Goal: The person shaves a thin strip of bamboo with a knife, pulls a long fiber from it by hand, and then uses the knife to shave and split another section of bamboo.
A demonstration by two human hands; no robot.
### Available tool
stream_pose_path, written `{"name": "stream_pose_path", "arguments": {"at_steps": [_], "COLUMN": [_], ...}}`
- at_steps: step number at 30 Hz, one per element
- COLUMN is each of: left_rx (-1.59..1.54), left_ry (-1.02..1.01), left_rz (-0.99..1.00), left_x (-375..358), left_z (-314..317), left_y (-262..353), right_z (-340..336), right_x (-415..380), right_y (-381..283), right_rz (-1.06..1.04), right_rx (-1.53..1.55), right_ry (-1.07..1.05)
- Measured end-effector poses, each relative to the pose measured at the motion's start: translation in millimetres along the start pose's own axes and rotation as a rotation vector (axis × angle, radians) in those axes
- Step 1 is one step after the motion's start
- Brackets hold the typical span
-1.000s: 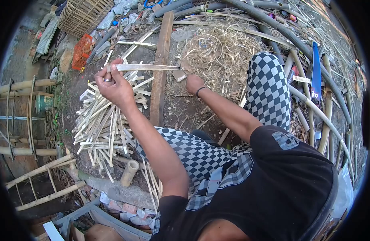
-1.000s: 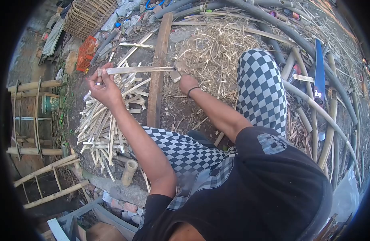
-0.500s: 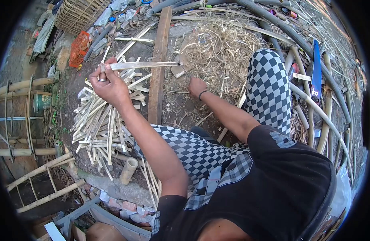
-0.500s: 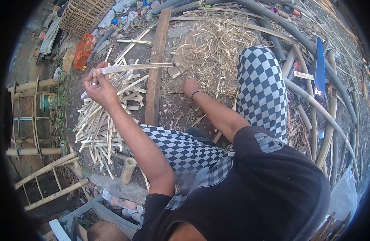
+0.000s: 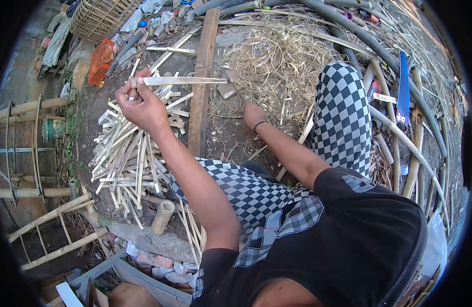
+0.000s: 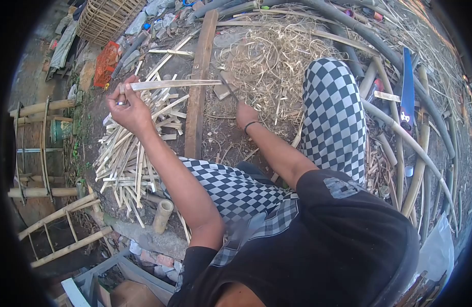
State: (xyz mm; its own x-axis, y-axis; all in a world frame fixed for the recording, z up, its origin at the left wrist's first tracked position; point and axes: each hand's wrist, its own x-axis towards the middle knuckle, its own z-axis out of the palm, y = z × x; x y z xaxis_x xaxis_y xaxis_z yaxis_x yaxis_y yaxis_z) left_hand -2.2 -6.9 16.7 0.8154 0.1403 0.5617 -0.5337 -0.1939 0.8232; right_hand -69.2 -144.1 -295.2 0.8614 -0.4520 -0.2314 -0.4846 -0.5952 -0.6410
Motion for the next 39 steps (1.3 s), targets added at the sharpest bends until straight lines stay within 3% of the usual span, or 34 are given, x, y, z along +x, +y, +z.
{"name": "stream_pose_path", "arguments": {"at_steps": [5,9,10,12,15,17,20,23,27,31,33,35,39], "left_rx": [-0.059,-0.029,-0.050,-0.079,-0.010,0.012,-0.034,-0.020,-0.047,-0.077,-0.061,-0.051,-0.072], "left_ry": [0.001,0.005,0.008,0.001,-0.013,-0.025,-0.023,0.028,-0.013,-0.013,-0.013,-0.002,-0.040], "left_rz": [0.005,-0.006,-0.008,0.021,-0.009,0.014,0.050,-0.016,0.080,0.086,0.069,0.091,0.026], "left_x": [-1,3,2,5,2,1,4,-2,0,-1,-5,-3,-3], "left_z": [-7,-2,-2,-2,-2,-6,-10,-1,3,5,1,-1,-5], "left_y": [-13,-5,-5,-10,-4,-7,-23,-1,-5,0,0,-4,-7], "right_z": [-35,-103,-104,-109,-51,-12,-32,-47,-89,-86,-59,-4,-29], "right_x": [-3,-31,-40,-46,-22,-2,-2,3,-33,-41,-36,-12,-18], "right_y": [-29,-110,-114,-121,-60,-3,13,-15,-71,-71,-29,34,40], "right_rz": [-0.006,-0.246,-0.243,-0.430,-0.405,-0.008,0.016,-0.041,-0.277,-0.409,-0.301,0.045,0.097], "right_rx": [-0.081,0.031,0.032,0.128,0.109,-0.027,-0.091,-0.112,-0.009,0.091,0.013,-0.057,-0.071], "right_ry": [-0.101,-0.034,-0.043,0.043,0.155,-0.026,-0.057,-0.143,0.084,0.089,0.065,-0.008,-0.106]}}
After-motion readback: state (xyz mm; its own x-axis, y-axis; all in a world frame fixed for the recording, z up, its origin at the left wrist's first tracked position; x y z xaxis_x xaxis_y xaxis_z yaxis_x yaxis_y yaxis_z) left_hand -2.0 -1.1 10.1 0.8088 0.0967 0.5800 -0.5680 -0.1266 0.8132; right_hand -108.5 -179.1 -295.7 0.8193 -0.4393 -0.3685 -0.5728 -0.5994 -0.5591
